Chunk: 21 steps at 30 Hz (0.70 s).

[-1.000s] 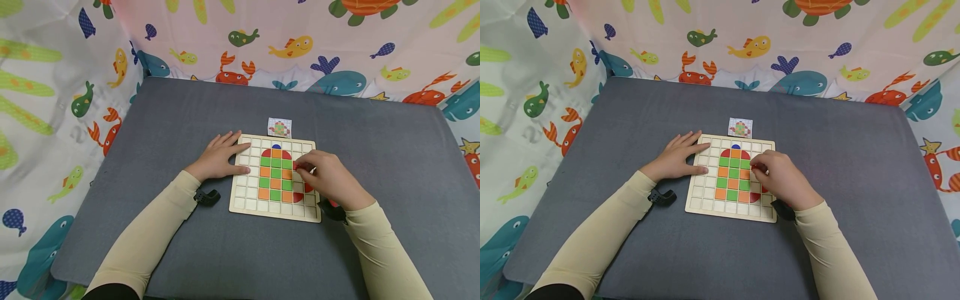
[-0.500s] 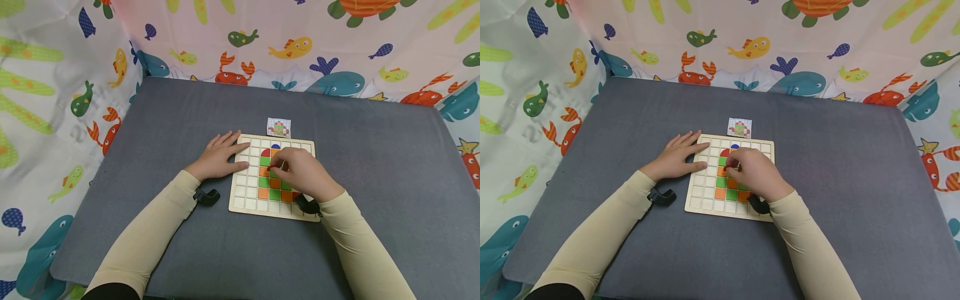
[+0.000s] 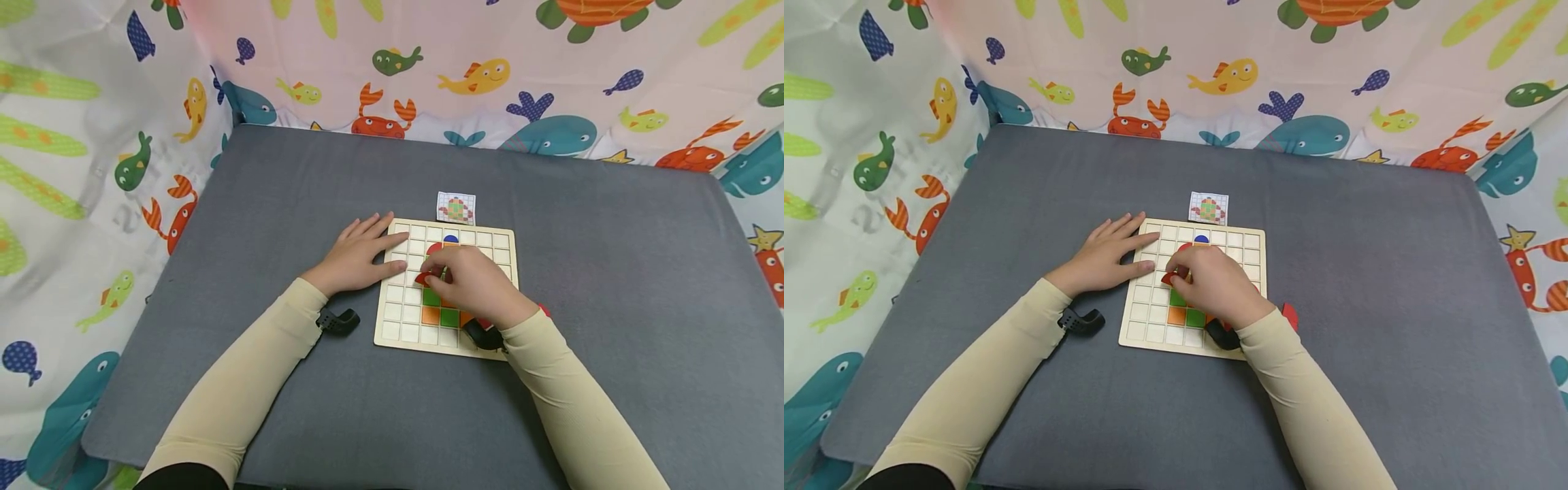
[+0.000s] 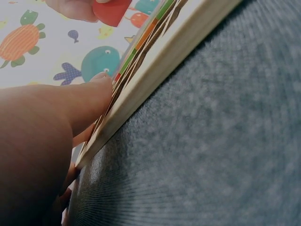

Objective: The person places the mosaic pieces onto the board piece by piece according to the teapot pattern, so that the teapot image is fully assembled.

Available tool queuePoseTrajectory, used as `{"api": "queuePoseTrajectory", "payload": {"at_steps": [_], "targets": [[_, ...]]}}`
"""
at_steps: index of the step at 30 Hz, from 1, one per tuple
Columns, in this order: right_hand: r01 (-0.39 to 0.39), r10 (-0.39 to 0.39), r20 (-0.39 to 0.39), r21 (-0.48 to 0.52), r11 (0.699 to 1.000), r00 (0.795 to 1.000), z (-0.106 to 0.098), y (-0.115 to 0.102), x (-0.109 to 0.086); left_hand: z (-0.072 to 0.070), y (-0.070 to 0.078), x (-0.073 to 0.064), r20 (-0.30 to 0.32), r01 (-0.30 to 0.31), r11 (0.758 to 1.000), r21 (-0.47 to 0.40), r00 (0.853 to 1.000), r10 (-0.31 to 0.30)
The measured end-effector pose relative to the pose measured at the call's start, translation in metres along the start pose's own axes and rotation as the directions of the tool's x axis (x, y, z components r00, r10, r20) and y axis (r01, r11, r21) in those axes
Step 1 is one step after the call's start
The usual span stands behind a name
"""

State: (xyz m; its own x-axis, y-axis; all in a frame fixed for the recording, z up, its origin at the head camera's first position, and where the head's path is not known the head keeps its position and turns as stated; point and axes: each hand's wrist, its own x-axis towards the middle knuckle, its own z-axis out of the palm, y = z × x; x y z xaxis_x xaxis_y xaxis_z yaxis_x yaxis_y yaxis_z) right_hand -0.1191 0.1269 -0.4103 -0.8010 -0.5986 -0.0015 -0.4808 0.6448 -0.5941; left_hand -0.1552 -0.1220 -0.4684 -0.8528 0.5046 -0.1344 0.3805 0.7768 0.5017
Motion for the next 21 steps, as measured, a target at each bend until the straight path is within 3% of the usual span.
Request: {"api": "queuePoseTrajectory", "payload": {"at_steps": [12, 21], "targets": [[0.011, -0.011, 0.015, 0.031, 0.999, 1.0, 0.01, -0.002, -0.003, 0.001, 0.0, 0.001, 0.0, 0.0, 1.0, 0.01, 1.0, 0.0], [0.092, -0.095, -0.027, -0.102, 0.991, 0.995, 0.021, -0.009, -0.005, 0.001, 0.0, 0.001, -0.006, 0.002, 1.0, 0.012, 1.0, -0.001]]}}
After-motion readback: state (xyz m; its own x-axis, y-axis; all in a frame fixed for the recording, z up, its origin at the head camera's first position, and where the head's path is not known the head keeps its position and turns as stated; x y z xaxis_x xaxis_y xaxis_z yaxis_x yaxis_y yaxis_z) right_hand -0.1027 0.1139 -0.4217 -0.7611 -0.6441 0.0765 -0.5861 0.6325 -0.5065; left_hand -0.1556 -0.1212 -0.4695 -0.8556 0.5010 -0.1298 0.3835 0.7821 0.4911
